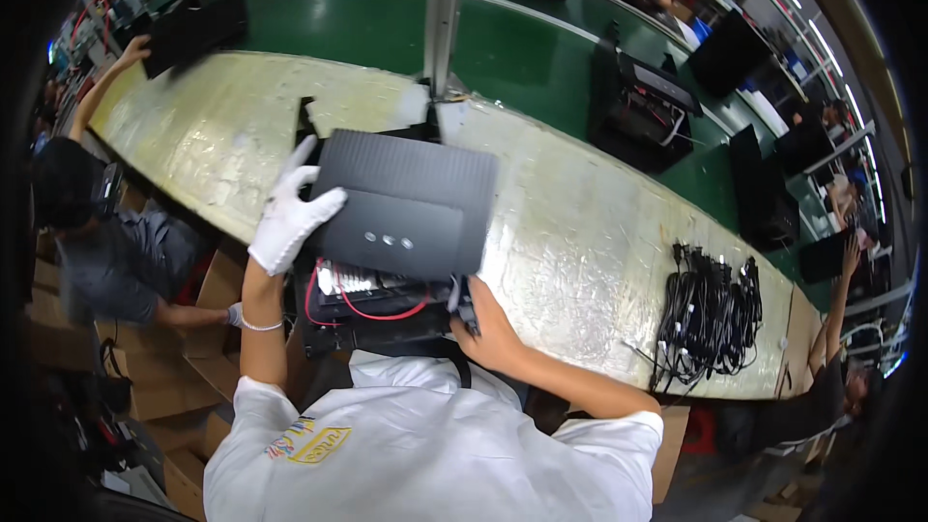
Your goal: Assembling internal circuit boards and wiring for an electronic housing on a factory production line.
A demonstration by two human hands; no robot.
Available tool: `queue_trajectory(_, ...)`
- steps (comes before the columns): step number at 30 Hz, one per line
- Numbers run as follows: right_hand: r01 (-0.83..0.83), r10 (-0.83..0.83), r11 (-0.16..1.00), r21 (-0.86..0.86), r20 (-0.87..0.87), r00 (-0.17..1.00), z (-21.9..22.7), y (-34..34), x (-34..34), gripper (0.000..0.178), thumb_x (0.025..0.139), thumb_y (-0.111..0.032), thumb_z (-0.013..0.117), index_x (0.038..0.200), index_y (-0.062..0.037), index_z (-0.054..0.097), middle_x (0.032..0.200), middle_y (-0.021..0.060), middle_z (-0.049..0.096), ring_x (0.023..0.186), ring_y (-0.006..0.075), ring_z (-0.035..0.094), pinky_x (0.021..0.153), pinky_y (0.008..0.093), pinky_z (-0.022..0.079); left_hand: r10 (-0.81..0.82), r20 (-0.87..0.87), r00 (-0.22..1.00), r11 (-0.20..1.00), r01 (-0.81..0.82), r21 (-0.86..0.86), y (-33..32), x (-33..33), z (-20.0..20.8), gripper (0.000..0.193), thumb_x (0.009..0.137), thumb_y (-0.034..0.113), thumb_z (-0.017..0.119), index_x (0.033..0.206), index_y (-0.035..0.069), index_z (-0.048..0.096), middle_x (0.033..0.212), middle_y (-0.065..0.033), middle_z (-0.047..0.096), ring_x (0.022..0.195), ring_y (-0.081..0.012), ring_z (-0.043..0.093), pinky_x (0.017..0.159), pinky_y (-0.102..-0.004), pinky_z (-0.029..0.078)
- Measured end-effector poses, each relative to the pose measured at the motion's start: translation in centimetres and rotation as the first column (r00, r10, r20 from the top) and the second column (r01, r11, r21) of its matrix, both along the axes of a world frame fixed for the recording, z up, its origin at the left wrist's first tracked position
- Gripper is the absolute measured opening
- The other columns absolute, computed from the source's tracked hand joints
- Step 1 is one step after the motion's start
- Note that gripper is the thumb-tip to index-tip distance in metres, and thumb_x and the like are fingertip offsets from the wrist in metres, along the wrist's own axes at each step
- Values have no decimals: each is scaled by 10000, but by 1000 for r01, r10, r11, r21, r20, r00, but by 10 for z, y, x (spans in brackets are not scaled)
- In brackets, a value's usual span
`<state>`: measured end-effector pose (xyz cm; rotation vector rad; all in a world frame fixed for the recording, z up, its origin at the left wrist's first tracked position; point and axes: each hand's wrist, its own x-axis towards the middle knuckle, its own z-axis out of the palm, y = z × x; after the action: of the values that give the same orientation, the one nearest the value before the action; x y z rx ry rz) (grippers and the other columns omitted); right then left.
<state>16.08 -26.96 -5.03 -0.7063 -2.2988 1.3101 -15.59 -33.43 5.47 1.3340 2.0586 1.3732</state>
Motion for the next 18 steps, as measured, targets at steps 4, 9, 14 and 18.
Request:
queue_trajectory(4,93,-92,995,32,-15,996,5,-11,38,571,880,-74,577,1366,89,327,1227,283,495,1111,386,518,976,390,412,-225,-183,957,974,225,-25,68,30,-5,367,781,282,762,987,-3,656,1510,-213,383,1398,-343,369,1125,-398,310)
queue_trajectory(9,360,-357,933,-31,61,932,24,19,48,279,924,-160,624,1138,19,614,1044,153,666,996,259,632,882,388,486,-416,40,908,907,418,-54,171,57,-1,667,773,544,730,1024,-64,621,1507,-231,353,1421,-371,299,1144,-404,282)
queue_trajectory(14,221,-231,934,282,5,973,63,103,87,841,884,-495,657,1452,42,346,1446,211,447,1372,323,393,1107,459,328,-369,139,919,929,370,20,223,53,-4,657,784,517,739,1008,-92,633,1501,-232,370,1367,-330,400,1098,-353,346)
queue_trajectory(18,396,-396,916,-71,-330,857,92,159,65,753,982,-440,541,1483,56,276,1470,218,401,1373,295,394,1110,401,333,-338,127,933,926,305,223,236,61,-13,474,819,417,738,696,-23,613,1431,-232,477,1393,-401,342,1125,-414,291)
